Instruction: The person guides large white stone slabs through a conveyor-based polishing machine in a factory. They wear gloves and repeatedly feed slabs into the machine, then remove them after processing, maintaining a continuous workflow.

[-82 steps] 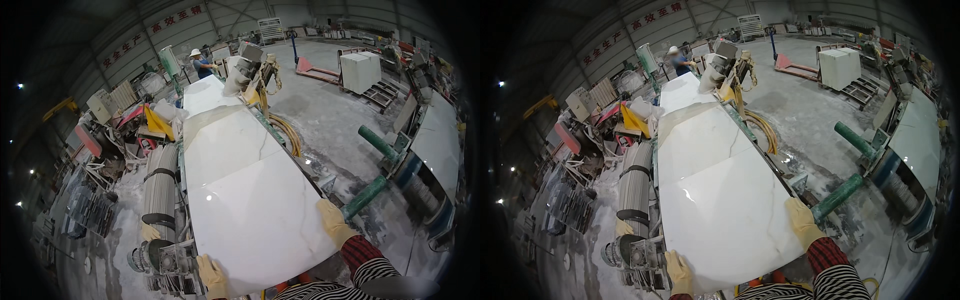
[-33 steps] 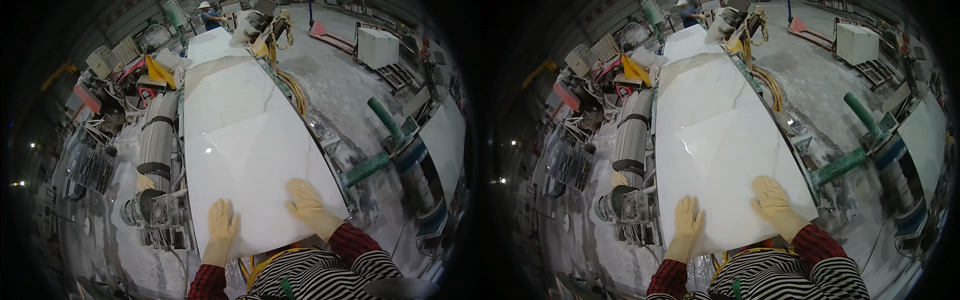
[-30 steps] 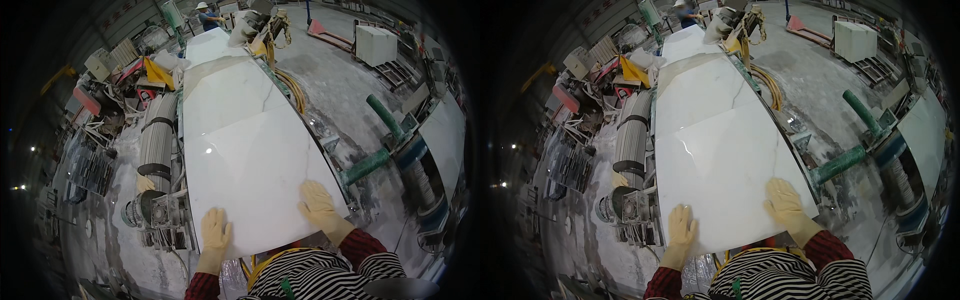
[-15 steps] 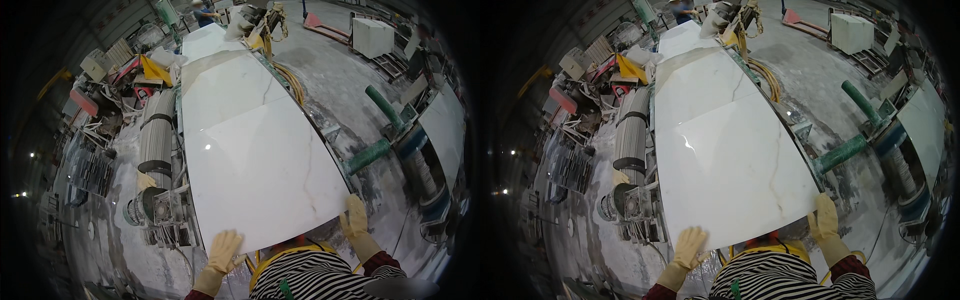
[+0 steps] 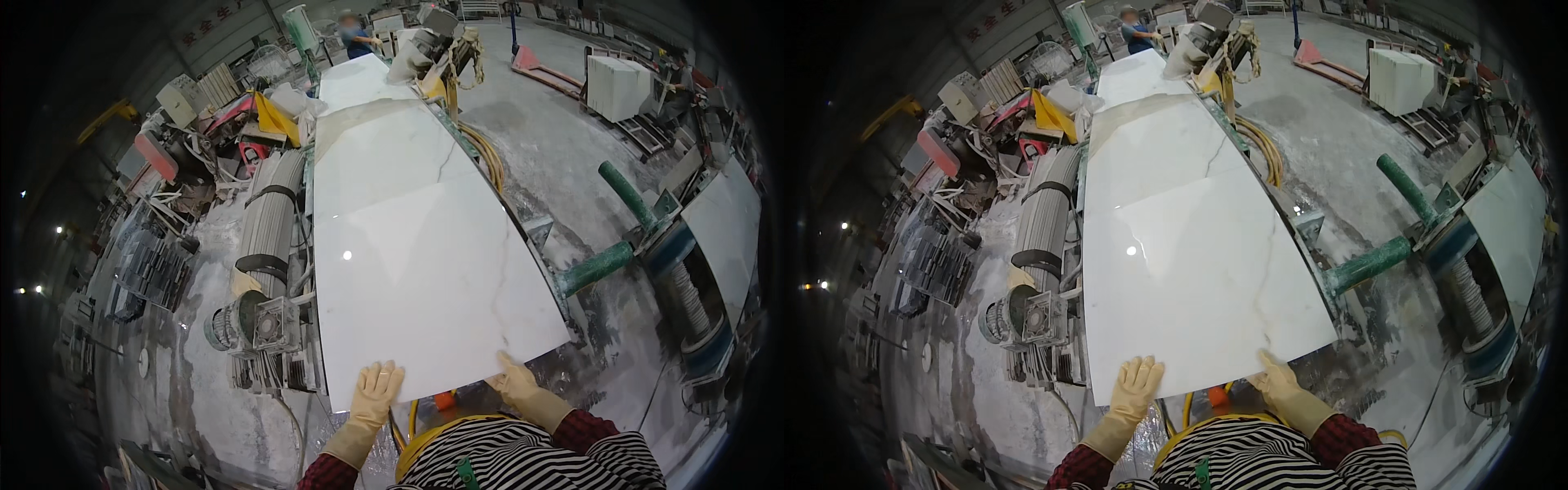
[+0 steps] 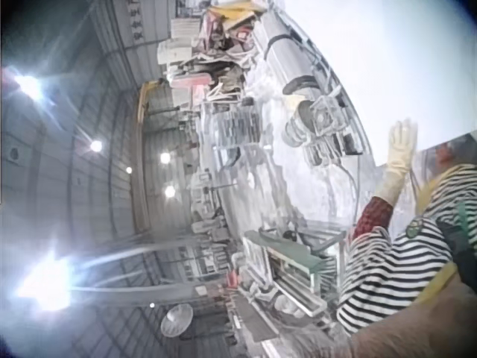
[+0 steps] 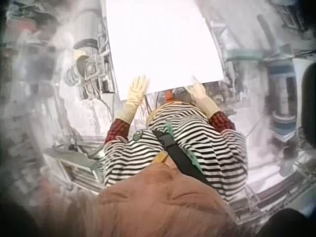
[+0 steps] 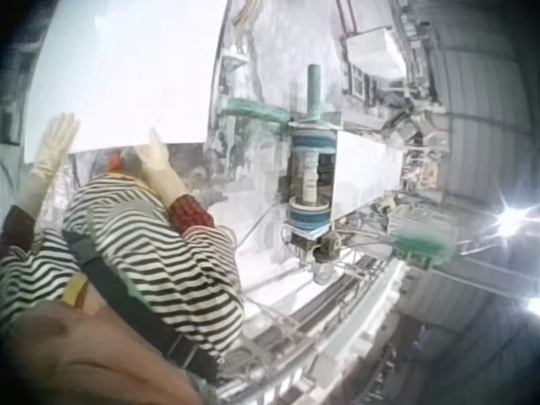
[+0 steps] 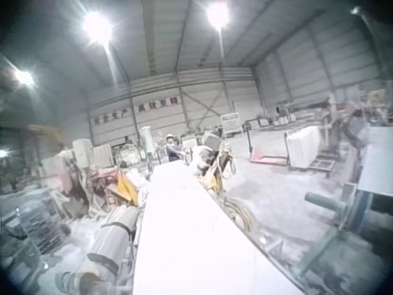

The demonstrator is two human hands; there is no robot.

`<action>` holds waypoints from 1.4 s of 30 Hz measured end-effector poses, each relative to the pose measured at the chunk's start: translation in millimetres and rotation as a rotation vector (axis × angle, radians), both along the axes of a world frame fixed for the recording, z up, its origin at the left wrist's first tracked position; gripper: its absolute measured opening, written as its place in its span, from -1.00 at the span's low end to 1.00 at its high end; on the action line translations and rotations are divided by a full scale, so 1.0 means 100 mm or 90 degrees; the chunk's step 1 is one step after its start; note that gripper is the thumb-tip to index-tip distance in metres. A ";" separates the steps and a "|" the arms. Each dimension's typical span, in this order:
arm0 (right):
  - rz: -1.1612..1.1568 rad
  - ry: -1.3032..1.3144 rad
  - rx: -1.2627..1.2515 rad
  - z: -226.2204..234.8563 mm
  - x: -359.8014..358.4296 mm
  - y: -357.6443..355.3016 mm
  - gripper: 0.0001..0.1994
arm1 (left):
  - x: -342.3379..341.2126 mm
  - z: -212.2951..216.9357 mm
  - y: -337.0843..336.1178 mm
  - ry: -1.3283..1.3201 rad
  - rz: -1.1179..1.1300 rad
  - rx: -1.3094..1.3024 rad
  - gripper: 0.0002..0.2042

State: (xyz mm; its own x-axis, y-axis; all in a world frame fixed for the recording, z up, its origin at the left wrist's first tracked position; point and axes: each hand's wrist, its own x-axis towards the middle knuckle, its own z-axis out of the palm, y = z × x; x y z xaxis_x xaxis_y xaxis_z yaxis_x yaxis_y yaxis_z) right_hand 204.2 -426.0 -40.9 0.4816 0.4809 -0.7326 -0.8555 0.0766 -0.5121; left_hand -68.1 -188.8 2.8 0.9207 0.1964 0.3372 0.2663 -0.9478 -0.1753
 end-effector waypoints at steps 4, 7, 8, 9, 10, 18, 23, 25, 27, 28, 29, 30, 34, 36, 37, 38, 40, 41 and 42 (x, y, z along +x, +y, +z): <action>-0.018 -0.005 0.051 0.00 -0.03 0.00 -0.47 | -0.07 -0.05 -0.06 0.022 0.010 0.018 -0.47; 0.008 -0.014 0.095 -0.08 0.01 -0.10 -0.45 | -0.01 0.22 -0.12 0.009 -0.019 0.009 -0.47; 0.020 -0.018 0.084 0.13 0.00 -0.10 -0.43 | -0.03 0.33 -0.14 0.013 -0.025 -0.005 -0.46; 0.032 -0.023 0.074 0.37 -0.01 -0.12 -0.42 | -0.07 0.43 -0.15 0.017 -0.031 -0.019 -0.46; 0.046 -0.029 0.064 0.66 -0.03 -0.15 -0.40 | -0.11 0.55 -0.16 0.019 -0.036 -0.031 -0.46; 0.149 -0.161 0.244 1.49 0.20 -0.38 -0.47 | 0.02 1.77 -0.21 0.081 -0.004 -0.158 -0.51; 0.285 -0.585 0.373 1.51 0.22 -0.50 -0.49 | 0.06 2.06 -0.22 0.105 0.000 -0.179 -0.46; 0.299 -0.601 0.365 1.56 0.23 -0.49 -0.48 | 0.05 2.05 -0.19 0.110 -0.004 -0.185 -0.44; 0.293 -0.531 0.330 1.61 0.23 -0.47 -0.47 | 0.05 2.07 -0.17 0.109 -0.010 -0.188 -0.44; 0.282 -0.476 0.303 1.66 0.23 -0.46 -0.47 | 0.07 2.12 -0.16 0.104 -0.016 -0.189 -0.44; 0.243 -0.441 0.275 1.78 0.20 -0.43 -0.49 | 0.07 2.16 -0.16 0.099 -0.018 -0.187 -0.45; 0.204 -0.406 0.246 1.93 0.14 -0.39 -0.50 | 0.07 2.16 -0.16 0.099 -0.017 -0.187 -0.45; 0.166 -0.343 0.226 1.88 0.15 -0.41 -0.50 | 0.09 2.19 -0.19 0.091 -0.014 -0.189 -0.56; 0.170 -0.315 0.224 1.78 0.16 -0.41 -0.51 | 0.09 2.15 -0.19 0.070 -0.035 -0.187 -0.57; 0.175 -0.298 0.225 1.72 0.16 -0.41 -0.52 | 0.04 2.07 -0.18 0.054 -0.052 -0.180 -0.52; 0.169 -0.298 0.243 1.66 0.16 -0.42 -0.53 | 0.02 1.99 -0.16 0.037 -0.071 -0.173 -0.46; 0.176 -0.361 0.279 1.48 0.14 -0.48 -0.53 | 0.00 1.91 -0.19 0.052 -0.059 -0.176 -0.50; 0.185 -0.426 0.295 1.39 0.13 -0.52 -0.53 | -0.01 1.89 -0.20 0.059 -0.053 -0.178 -0.51; 0.212 -0.555 0.310 1.29 0.13 -0.57 -0.53 | 0.00 1.89 -0.23 0.057 -0.050 -0.181 -0.54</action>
State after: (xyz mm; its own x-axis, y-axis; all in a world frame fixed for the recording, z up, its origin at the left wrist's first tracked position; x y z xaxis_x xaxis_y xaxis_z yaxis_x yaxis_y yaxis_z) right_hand 217.0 -483.1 88.2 0.5388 0.8350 0.1118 -0.2208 0.2680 -0.9378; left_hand -68.3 -211.3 191.6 0.9606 0.1975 0.1954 0.1850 -0.9794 0.0804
